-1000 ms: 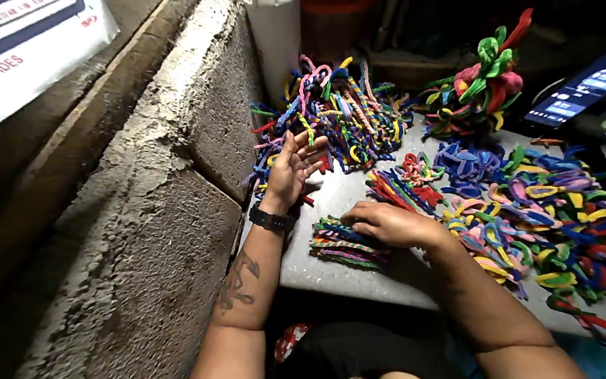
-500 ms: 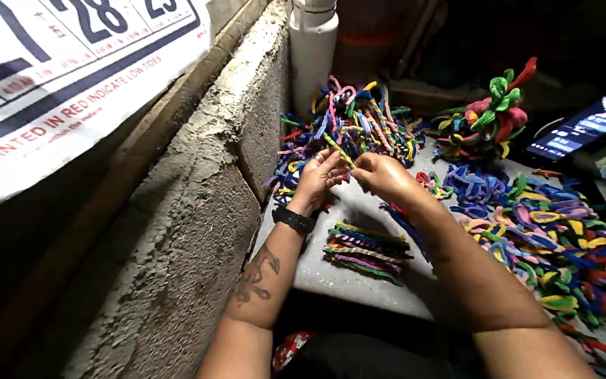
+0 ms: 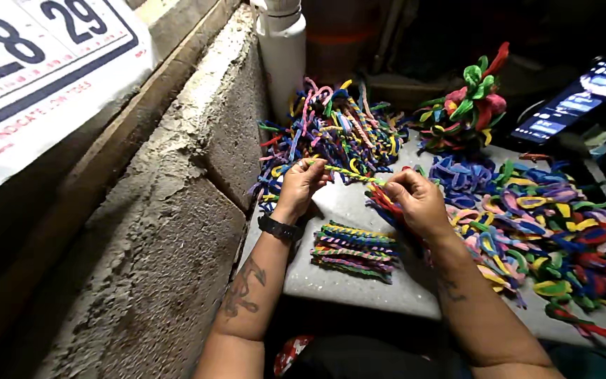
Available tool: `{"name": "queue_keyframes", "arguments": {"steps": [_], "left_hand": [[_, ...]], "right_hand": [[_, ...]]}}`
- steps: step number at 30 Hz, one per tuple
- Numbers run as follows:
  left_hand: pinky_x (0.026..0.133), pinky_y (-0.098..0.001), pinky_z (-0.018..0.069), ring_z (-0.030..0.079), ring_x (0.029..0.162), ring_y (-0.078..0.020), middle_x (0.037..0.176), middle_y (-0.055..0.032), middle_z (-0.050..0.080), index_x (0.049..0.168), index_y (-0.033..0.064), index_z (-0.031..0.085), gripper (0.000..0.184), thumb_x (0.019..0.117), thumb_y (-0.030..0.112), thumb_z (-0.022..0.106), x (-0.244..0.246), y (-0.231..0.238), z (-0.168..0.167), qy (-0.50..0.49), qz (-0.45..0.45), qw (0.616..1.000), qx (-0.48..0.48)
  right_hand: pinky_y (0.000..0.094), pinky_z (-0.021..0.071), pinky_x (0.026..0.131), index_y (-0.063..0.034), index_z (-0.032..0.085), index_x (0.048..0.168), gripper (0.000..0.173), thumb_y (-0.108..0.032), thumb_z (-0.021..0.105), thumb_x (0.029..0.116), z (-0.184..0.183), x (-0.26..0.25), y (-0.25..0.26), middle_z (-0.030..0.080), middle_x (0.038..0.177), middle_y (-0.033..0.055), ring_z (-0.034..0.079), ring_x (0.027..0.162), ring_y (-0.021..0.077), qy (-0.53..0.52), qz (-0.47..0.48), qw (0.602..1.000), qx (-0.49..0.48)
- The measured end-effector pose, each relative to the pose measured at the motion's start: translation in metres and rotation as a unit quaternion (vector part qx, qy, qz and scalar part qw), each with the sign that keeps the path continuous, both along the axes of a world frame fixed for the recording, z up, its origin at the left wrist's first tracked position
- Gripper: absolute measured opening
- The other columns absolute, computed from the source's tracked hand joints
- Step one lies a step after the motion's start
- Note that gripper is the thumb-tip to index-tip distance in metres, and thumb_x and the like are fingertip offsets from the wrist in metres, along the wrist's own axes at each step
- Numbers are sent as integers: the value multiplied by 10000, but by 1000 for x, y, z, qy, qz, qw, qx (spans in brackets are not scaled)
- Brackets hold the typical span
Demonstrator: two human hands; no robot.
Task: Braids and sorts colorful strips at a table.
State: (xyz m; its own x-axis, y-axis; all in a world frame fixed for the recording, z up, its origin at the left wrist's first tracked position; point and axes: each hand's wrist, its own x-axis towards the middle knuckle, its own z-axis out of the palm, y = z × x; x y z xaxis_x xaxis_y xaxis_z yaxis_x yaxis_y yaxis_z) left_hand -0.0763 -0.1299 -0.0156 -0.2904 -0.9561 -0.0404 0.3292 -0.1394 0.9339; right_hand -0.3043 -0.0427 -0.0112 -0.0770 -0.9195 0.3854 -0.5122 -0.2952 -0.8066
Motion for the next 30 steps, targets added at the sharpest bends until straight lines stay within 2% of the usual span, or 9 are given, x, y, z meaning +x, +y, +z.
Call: {"name": "queue_keyframes", "arguments": {"steps": [3,6,9,11,13,15,21,25,30], "left_hand": [[648,-151,541,639,675,5,801,65,688,1023,155,627,194,1096,230,464,0,1,-1,-13,-15,1000,-7],[672,-157,541,643,703,2,836,64,708,974,177,646,264,1105,238,425,1,-1,-8,21,-16,998,-66],[752,-175,561,660,779,1,916,84,721,990,234,711,235,1081,229,495,3,-1,-14,105,-7,983,-149],[769,-174,569,664,793,6,919,94,716,997,246,715,216,1075,227,515,1,0,-15,128,22,977,-169],[687,-132,534,629,725,36,876,115,699,1000,243,692,207,1081,223,503,0,1,-15,69,60,977,-194],[673,-141,535,628,711,27,877,106,698,1021,198,666,171,1080,183,506,3,1,-13,-7,63,975,-214],[689,-207,588,674,712,-31,862,47,722,984,126,664,115,1019,59,578,-1,-3,-7,31,36,990,-131],[658,-216,593,677,679,-41,817,42,717,978,112,651,104,1013,42,582,-4,-5,-7,47,53,991,-112],[641,-221,603,692,673,-61,814,21,715,975,107,615,90,1028,54,566,-7,-4,-5,42,43,996,-64]], "right_hand": [[158,499,643,-133,633,937,114,-120,538,999,-8,-1,2,593,784,-88,551,667,-24,-189,83,978,25],[188,506,618,-196,659,865,305,-148,412,1038,-7,-1,3,579,681,-89,538,596,6,-464,170,851,177],[192,496,593,-190,647,805,351,-209,388,1041,-12,4,-1,539,654,-88,509,564,14,-573,237,732,281],[185,486,613,-171,604,803,333,-159,373,1043,-11,10,1,521,662,-83,498,576,11,-511,230,779,281],[169,463,606,-147,597,861,223,-109,440,1016,-7,11,4,544,692,-82,503,598,-5,-291,148,923,205],[228,475,610,-84,635,927,147,-164,539,1005,-4,6,7,571,750,-32,534,641,27,-63,47,992,103],[218,581,738,-21,592,1230,246,-107,602,999,-1,-2,7,661,981,10,647,788,21,-96,33,994,33],[175,584,781,-36,640,1170,195,-127,633,996,-1,2,9,681,1026,-50,655,838,-28,-117,70,991,-8],[218,566,837,19,718,1066,184,-90,704,919,-7,3,7,710,967,83,672,868,72,50,54,993,-94]]}}
